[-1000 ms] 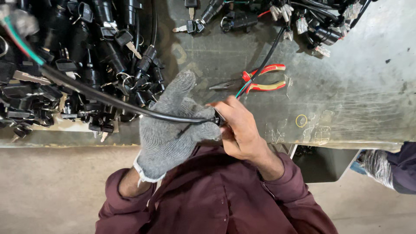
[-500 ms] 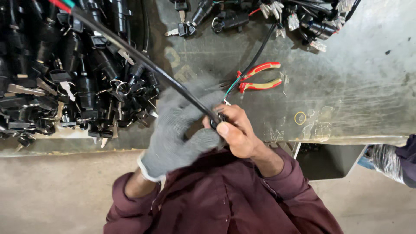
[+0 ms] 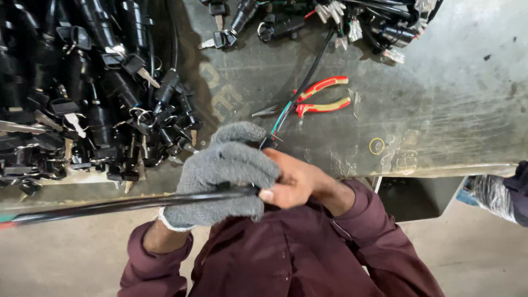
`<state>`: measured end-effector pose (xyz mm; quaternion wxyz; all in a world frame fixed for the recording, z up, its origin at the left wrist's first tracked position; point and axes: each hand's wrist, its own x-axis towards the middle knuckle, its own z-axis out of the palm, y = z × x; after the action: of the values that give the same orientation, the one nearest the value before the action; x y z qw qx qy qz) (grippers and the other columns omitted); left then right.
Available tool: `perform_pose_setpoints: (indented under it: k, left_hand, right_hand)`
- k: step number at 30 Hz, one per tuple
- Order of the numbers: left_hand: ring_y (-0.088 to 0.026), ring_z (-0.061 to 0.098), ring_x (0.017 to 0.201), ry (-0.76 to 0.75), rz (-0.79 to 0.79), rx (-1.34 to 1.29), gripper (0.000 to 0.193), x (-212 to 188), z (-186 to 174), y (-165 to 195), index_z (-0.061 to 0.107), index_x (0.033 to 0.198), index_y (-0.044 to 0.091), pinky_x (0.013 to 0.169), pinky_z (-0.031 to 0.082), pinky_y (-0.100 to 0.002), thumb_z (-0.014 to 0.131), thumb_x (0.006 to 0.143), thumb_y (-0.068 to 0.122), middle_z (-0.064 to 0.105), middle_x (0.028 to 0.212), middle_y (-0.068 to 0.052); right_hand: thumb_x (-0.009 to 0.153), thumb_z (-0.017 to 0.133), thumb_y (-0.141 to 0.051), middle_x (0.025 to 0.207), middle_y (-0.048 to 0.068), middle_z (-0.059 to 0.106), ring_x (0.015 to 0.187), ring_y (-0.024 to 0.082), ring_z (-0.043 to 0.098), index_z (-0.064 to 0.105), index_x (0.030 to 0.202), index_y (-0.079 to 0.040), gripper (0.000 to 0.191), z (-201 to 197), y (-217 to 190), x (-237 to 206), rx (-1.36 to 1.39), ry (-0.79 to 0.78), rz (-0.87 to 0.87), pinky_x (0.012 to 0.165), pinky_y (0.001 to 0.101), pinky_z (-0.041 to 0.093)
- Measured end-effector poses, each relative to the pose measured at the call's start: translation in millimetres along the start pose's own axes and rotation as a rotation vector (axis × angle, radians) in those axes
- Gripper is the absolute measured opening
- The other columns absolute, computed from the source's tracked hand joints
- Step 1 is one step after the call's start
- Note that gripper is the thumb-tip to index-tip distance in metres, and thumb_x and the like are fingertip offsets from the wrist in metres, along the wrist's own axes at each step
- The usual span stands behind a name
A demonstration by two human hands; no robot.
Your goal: The person attaches black connector plugs to the ends of black multi-wire cables at a workbench. They hold the cable with a gloved hand, insert the stripped wires into the connector body, and use red-handled pliers to crimp or secure the terminals, placing finished assemblies with the pile of completed connectors.
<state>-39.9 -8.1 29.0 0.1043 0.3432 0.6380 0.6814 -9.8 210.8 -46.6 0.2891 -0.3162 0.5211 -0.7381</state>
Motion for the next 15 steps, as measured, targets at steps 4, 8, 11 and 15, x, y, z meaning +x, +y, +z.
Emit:
perform_pose_setpoints:
  k: [4,8,11,15]
  left_hand:
    - [-0.024,0.069,0.116,0.176,-0.174,-0.004,0.012,-2,14,7,0.076,0.103,0.010,0.111,0.047,-0.042,0.078,0.092,0.016,0.075,0.105,-0.002]
    - [-0.025,0.065,0.121,0.243,-0.208,0.143,0.018,2,17,11,0.073,0.113,0.007,0.106,0.051,-0.037,0.072,0.099,0.017,0.072,0.120,-0.006]
    - [-0.028,0.063,0.118,0.231,-0.167,0.355,0.030,3,15,7,0.066,0.126,0.004,0.104,0.050,-0.037,0.063,0.100,0.019,0.067,0.133,-0.010]
    - [-0.024,0.058,0.091,0.441,-0.338,0.185,0.043,-4,17,-5,0.049,0.142,0.000,0.080,0.051,-0.035,0.056,0.103,0.018,0.062,0.111,-0.011]
  right_hand:
    - [0.109,0.060,-0.036,0.134,0.015,0.057,0.123,0.022,0.055,0.049,0.142,0.005,0.054,8,20,-6,0.082,0.214,0.011,0.108,0.0338,0.043]
    - [0.111,0.046,-0.049,0.141,0.008,0.056,0.126,0.019,0.055,0.049,0.142,0.004,0.062,30,31,4,-0.279,0.565,-0.160,0.110,0.0347,0.041]
    - [0.102,0.057,-0.054,0.122,0.005,0.048,0.108,0.015,0.047,0.034,0.132,-0.003,0.064,39,30,26,-0.058,0.861,-0.263,0.097,0.0369,0.042]
    - [0.098,0.054,-0.067,0.122,0.008,0.050,0.111,0.018,0.050,0.036,0.131,-0.008,0.070,22,-3,36,-0.525,0.778,-0.199,0.096,0.0383,0.043]
